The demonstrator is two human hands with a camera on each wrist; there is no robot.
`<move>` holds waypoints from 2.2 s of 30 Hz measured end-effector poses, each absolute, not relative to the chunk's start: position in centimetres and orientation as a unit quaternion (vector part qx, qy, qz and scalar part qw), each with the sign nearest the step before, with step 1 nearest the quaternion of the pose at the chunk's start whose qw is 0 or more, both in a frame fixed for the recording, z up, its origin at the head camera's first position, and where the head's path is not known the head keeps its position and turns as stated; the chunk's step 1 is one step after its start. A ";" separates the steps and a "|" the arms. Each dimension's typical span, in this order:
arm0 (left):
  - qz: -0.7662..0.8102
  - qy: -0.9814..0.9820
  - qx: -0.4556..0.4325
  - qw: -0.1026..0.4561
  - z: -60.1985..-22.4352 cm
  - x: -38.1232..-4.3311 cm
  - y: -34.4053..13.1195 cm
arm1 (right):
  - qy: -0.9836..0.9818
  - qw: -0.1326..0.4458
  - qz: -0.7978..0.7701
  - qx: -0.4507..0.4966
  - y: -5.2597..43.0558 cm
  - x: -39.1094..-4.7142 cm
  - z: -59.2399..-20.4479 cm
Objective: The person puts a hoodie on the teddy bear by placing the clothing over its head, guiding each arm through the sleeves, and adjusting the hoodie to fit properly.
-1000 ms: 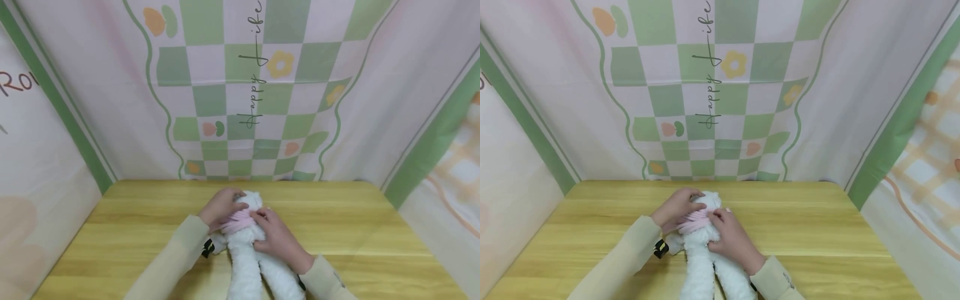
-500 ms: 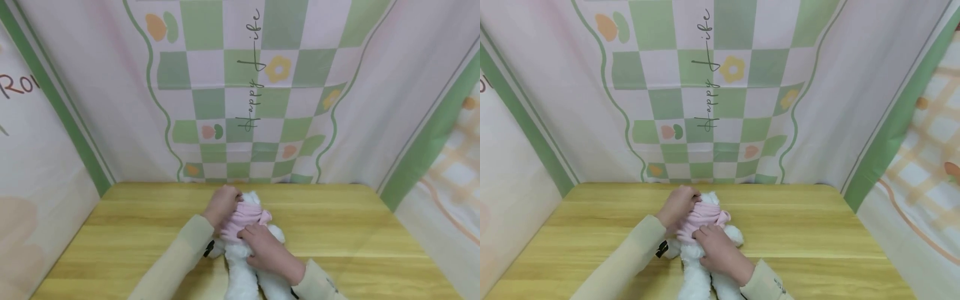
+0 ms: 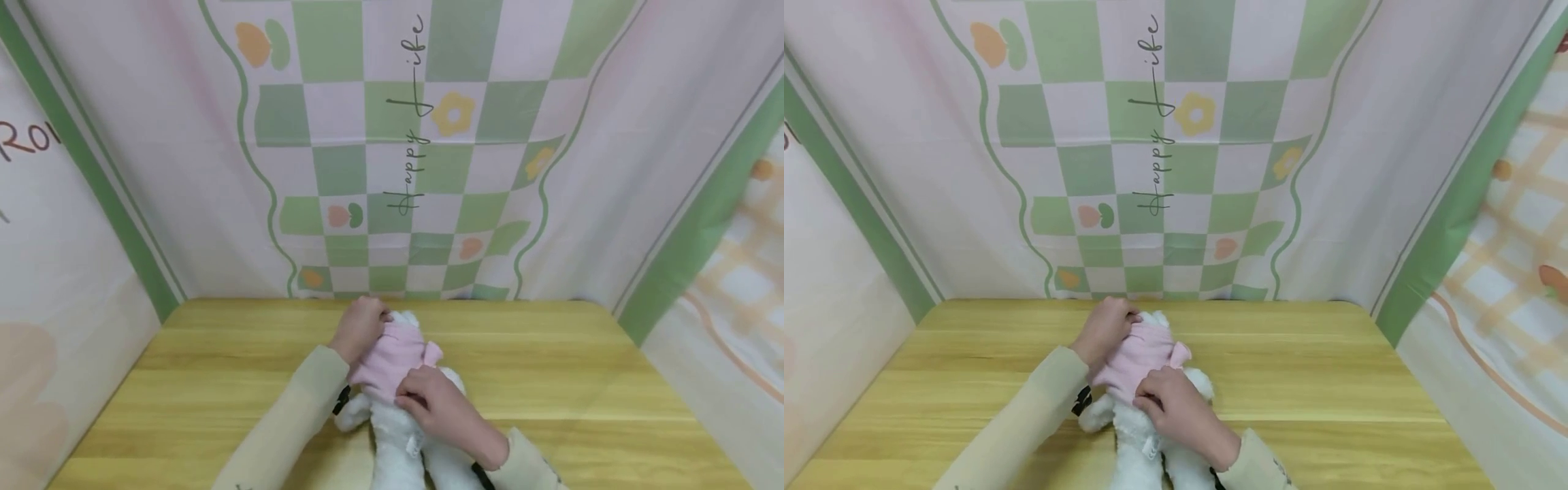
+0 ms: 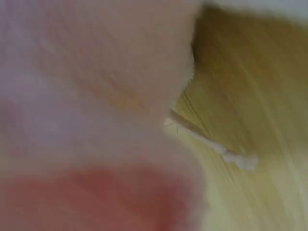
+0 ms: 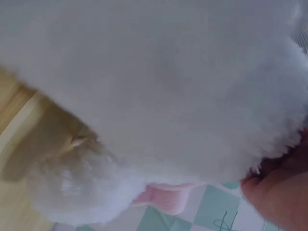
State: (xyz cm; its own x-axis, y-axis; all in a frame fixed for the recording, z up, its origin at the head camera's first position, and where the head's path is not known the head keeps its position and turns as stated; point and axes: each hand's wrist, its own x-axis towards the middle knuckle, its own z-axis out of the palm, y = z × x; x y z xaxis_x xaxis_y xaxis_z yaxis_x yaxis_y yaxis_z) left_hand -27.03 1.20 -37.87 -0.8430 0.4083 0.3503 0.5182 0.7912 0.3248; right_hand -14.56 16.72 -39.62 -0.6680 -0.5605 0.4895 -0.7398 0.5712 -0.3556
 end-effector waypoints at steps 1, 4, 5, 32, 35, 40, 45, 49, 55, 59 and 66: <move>-0.207 -0.938 -0.243 0.134 -37.9 -27.1 1.1 | -0.865 0.173 0.263 0.390 16.8 -14.5 -39.7; -0.209 -0.940 -0.236 0.127 -38.0 -27.1 1.0 | -0.858 0.175 0.249 0.414 17.0 -14.5 -39.6; -0.211 -0.941 -0.236 0.122 -38.0 -27.1 1.0 | -0.861 0.168 0.252 0.409 17.1 -14.6 -39.5; -0.247 -0.941 -0.214 0.086 -37.8 -27.9 -0.2 | -0.828 0.215 0.226 0.467 16.7 -17.1 -38.7; -0.253 -0.941 -0.212 0.077 -37.7 -27.9 -0.1 | -0.862 0.155 0.278 0.395 16.8 -17.4 -38.5; -0.245 -0.942 -0.220 0.061 -37.4 -27.7 0.3 | -0.920 0.138 0.267 0.253 15.9 -18.5 -38.1; -0.223 -0.935 -0.265 0.070 -37.5 -27.6 0.9 | -0.930 0.196 0.177 0.254 15.5 -19.5 -38.6; -0.234 -0.934 -0.261 0.069 -37.7 -27.8 1.0 | -0.916 0.212 0.186 0.285 15.8 -19.9 -38.8; -0.238 -0.938 -0.245 0.052 -37.9 -27.9 1.0 | -0.898 0.153 0.236 0.338 16.8 -19.5 -38.6; -0.240 -0.937 -0.248 0.054 -38.1 -28.1 1.1 | -0.879 0.143 0.260 0.374 17.4 -19.1 -38.7; -0.260 -0.926 -0.253 0.104 -38.8 -28.7 -0.6 | -0.816 0.122 0.295 0.482 17.4 -17.7 -39.3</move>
